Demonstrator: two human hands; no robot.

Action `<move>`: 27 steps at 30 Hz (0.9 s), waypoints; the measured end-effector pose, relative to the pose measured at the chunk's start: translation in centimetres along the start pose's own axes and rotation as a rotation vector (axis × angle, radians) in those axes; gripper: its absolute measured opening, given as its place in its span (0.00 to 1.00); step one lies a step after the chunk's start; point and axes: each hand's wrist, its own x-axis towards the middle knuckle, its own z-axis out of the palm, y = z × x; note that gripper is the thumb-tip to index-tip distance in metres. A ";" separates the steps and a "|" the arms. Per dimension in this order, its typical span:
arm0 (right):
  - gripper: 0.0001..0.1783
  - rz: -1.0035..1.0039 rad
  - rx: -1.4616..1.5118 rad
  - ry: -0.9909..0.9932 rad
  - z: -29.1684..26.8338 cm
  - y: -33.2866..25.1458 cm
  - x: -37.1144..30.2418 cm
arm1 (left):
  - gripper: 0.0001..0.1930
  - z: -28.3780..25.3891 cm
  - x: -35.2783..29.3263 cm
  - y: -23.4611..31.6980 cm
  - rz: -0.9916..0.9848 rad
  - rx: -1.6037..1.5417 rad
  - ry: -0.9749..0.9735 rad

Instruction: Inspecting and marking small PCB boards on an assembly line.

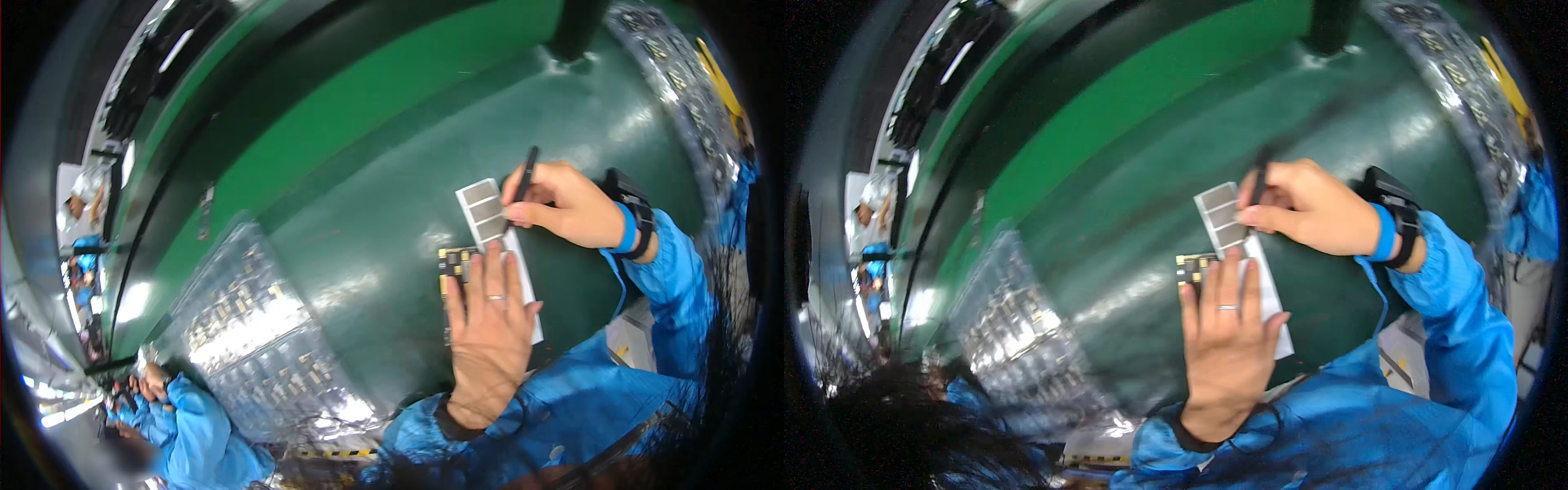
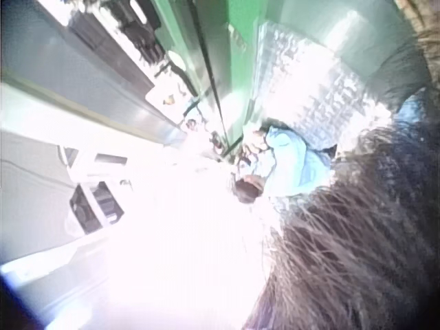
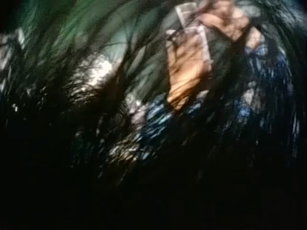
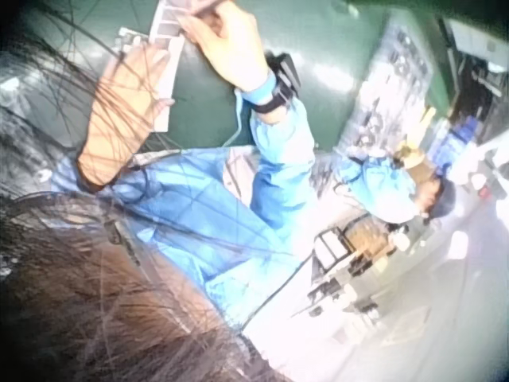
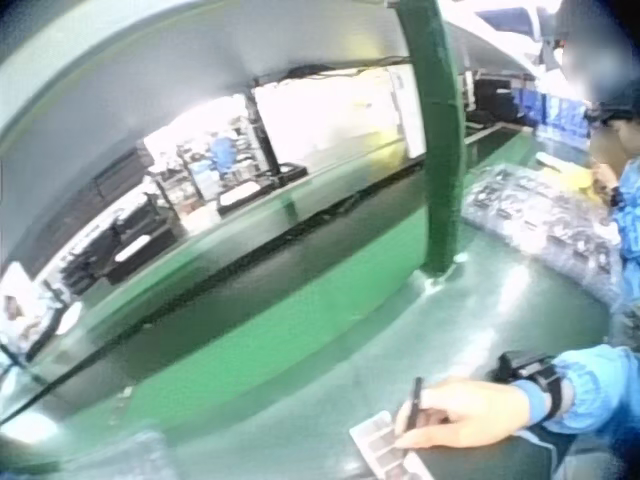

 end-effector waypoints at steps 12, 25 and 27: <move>0.05 0.029 -0.014 0.061 0.6 -0.7 -0.4 | 0.39 2.0 -1.3 0.0 0.048 -0.046 0.154; 0.07 0.026 0.119 0.080 -0.9 -0.5 -0.6 | 0.38 1.9 -1.5 -0.2 0.056 -0.086 0.126; 0.07 0.028 0.117 0.136 -1.1 -0.7 -0.9 | 0.37 2.3 -1.4 -0.3 0.082 -0.165 0.150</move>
